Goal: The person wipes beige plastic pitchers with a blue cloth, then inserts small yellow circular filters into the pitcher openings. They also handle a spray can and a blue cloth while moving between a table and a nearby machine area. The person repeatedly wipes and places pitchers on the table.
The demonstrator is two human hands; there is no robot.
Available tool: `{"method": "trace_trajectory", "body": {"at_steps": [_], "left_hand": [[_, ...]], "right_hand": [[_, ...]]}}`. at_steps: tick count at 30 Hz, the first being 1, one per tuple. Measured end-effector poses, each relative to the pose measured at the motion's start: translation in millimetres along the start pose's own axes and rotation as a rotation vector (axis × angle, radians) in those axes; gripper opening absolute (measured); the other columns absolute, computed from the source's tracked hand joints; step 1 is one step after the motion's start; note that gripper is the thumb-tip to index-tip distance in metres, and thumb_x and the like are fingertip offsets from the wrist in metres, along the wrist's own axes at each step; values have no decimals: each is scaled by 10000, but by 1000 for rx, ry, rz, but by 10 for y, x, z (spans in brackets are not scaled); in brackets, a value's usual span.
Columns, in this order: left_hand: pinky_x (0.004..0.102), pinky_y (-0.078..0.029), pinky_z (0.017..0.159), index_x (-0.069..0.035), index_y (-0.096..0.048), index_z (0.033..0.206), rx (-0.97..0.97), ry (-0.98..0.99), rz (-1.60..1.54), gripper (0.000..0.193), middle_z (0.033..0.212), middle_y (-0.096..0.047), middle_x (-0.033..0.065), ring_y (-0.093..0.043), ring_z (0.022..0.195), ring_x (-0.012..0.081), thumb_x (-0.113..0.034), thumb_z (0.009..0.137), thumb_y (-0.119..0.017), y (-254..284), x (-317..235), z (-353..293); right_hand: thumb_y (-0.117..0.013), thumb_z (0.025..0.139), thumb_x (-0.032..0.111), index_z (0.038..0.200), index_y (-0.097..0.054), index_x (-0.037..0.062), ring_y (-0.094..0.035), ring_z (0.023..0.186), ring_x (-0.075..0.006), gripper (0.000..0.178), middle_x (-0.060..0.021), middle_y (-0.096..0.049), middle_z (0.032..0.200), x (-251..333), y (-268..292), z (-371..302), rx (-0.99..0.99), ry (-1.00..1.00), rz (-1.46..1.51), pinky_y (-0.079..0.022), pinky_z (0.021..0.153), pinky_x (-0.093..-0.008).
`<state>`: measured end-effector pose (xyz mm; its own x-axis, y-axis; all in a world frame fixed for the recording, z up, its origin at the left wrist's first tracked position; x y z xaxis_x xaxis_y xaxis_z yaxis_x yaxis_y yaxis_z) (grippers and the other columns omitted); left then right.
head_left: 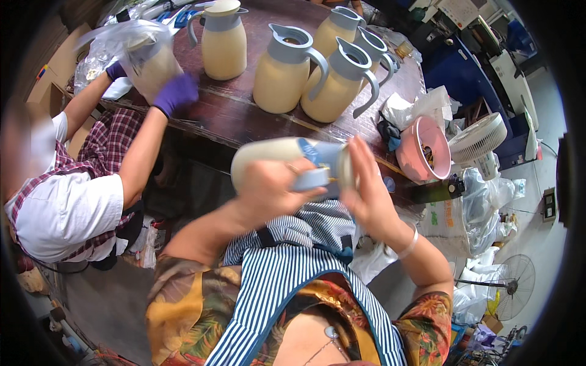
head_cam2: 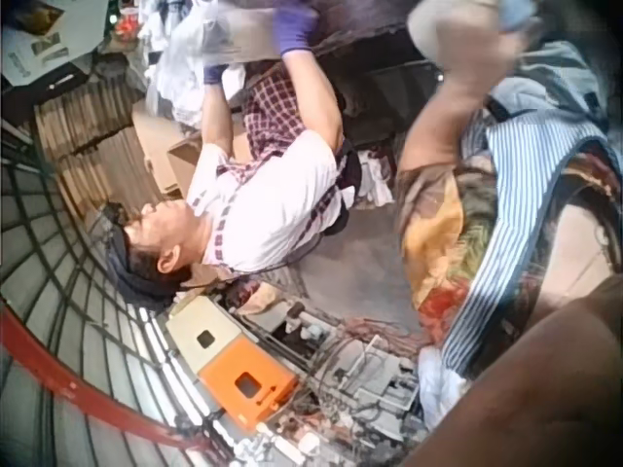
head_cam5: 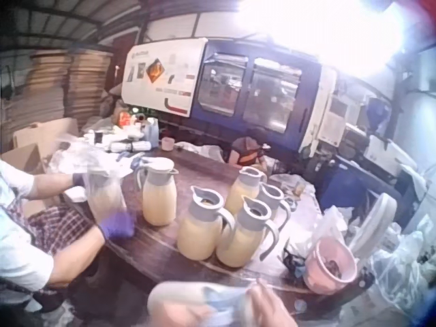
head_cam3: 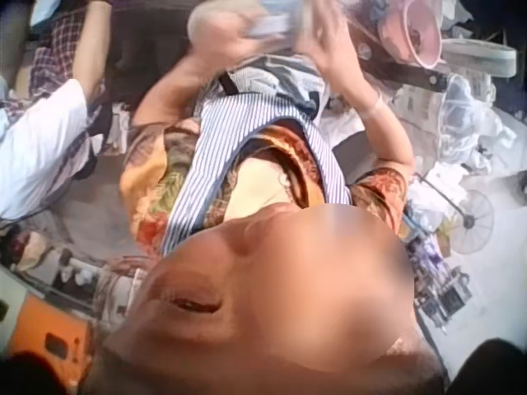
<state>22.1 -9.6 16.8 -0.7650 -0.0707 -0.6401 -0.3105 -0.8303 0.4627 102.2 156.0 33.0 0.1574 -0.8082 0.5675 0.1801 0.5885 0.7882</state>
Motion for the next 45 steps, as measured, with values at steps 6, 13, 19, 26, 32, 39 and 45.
{"method": "trace_trajectory", "body": {"at_steps": [6,13,19,26,32,39,45], "left_hand": [[281,-536,734,-41,-737,978,481,219,-577,281,829,-725,140,-729,789,173,-123,737,-857,164,224,53],[344,-545,611,-73,-686,922,-408,235,28,382,792,-699,113,-699,671,263,-221,668,-929,542,217,-219],[301,-460,617,-30,-627,860,-890,377,325,289,698,-580,28,-486,620,136,-178,802,-870,1085,1030,-173],[471,-523,701,-27,-673,1006,-1067,445,646,409,885,-733,170,-696,789,388,-401,877,-779,1433,2228,-68],[470,-416,1024,58,-455,1336,-834,75,431,544,1387,-469,235,-492,1237,358,-338,1003,-620,822,1277,-30],[404,-483,976,29,-412,1381,-168,69,-168,683,1292,-574,205,-582,1158,319,-467,973,-643,-490,460,-321],[264,-456,762,23,-531,1262,-44,329,-625,392,845,-608,49,-556,782,130,-317,1106,-413,-872,669,21]], "right_hand": [[-659,861,368,1336,-569,206,-553,1272,-353,510,-94,-574,1394,949,15,-138,219,1064,-286,-469,1018,-518],[-692,888,337,1428,-489,72,-508,1250,-390,635,-188,-460,1452,685,-196,935,163,467,-152,-431,1034,-498],[-725,905,320,1304,-522,-41,-702,916,-361,575,-241,-614,1248,-773,-102,2002,-487,-4,-318,-553,827,-444],[-753,868,287,1044,-593,21,-667,734,-426,357,-232,-666,786,-599,-419,1346,-326,-191,-65,-516,653,-485],[-802,844,136,1454,-433,79,-715,977,-214,715,-131,-675,1124,-374,-390,238,-105,-130,617,-605,790,-351],[-778,818,246,1098,-701,79,-675,872,-313,335,-139,-685,944,-2941,276,-1199,-362,-625,-467,-540,783,-423],[-874,717,197,830,-505,37,-582,717,-238,418,-89,-584,820,-3388,164,-1366,-310,-688,-261,-507,634,-368]]}}
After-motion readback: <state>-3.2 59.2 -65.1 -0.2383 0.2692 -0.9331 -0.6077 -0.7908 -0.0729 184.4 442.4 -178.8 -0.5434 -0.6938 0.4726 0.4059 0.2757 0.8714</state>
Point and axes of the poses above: each hand's wrist, its own z-axis towards the middle knuckle, its own y-axis out of the back of the hand, x = y × z, the point moved 7 cm from there along z, towards the middle knuckle
